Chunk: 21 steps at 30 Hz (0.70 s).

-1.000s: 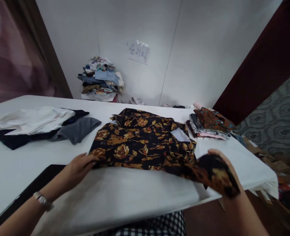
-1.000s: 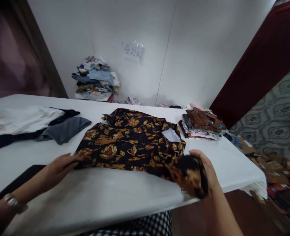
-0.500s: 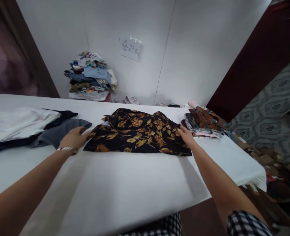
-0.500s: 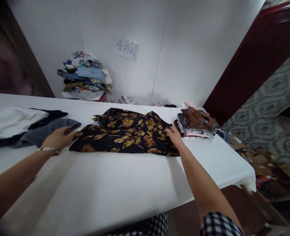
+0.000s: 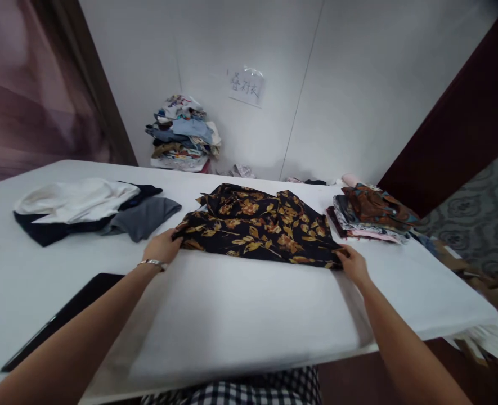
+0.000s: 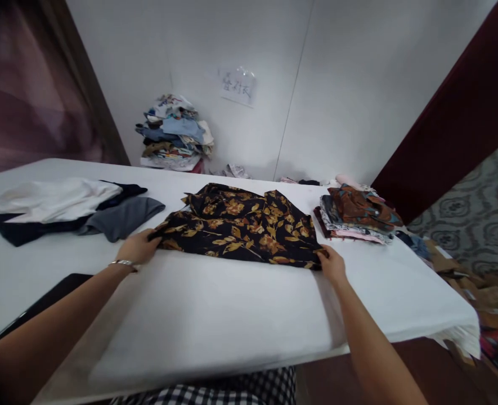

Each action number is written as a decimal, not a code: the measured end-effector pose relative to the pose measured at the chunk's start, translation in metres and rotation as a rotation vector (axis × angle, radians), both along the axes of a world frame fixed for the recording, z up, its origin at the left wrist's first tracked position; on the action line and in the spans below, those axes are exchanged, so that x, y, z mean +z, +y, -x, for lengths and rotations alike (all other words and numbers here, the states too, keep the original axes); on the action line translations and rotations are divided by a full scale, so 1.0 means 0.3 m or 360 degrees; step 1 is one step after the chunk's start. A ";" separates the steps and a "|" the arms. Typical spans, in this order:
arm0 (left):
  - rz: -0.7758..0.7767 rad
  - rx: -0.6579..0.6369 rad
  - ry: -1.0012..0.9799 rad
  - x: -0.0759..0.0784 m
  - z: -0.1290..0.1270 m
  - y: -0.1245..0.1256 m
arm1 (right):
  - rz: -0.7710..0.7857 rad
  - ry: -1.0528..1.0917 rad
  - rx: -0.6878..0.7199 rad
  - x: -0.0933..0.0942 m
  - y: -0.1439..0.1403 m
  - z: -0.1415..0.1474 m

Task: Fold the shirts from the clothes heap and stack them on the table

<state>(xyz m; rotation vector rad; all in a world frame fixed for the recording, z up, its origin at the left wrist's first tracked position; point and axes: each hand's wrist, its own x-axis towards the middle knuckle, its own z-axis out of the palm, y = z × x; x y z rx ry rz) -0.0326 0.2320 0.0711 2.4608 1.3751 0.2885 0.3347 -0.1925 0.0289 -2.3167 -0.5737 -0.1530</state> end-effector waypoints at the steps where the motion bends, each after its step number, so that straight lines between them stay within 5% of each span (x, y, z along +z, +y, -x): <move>1: 0.0007 0.0035 -0.0031 0.011 0.022 -0.016 | -0.0070 -0.0026 -0.0011 0.016 -0.028 -0.008; 5: 0.0077 -0.0004 -0.0020 -0.010 0.134 -0.129 | 0.0039 -0.0048 0.0044 0.029 -0.174 -0.016; 10: 0.0111 -0.0021 0.0235 -0.054 0.228 -0.253 | 0.0342 -0.0115 0.0125 -0.055 -0.266 0.019; 13: 0.0117 0.0070 0.0152 -0.014 0.233 -0.248 | 0.0241 -0.0510 0.0164 -0.040 -0.219 0.072; 18: 0.0063 0.0051 0.0041 0.021 0.164 -0.233 | -0.0057 -0.0755 0.0633 0.064 -0.017 0.229; 21: 0.0017 -0.0060 0.0188 0.001 0.146 -0.248 | 0.0104 -0.0700 0.0870 0.039 0.066 0.271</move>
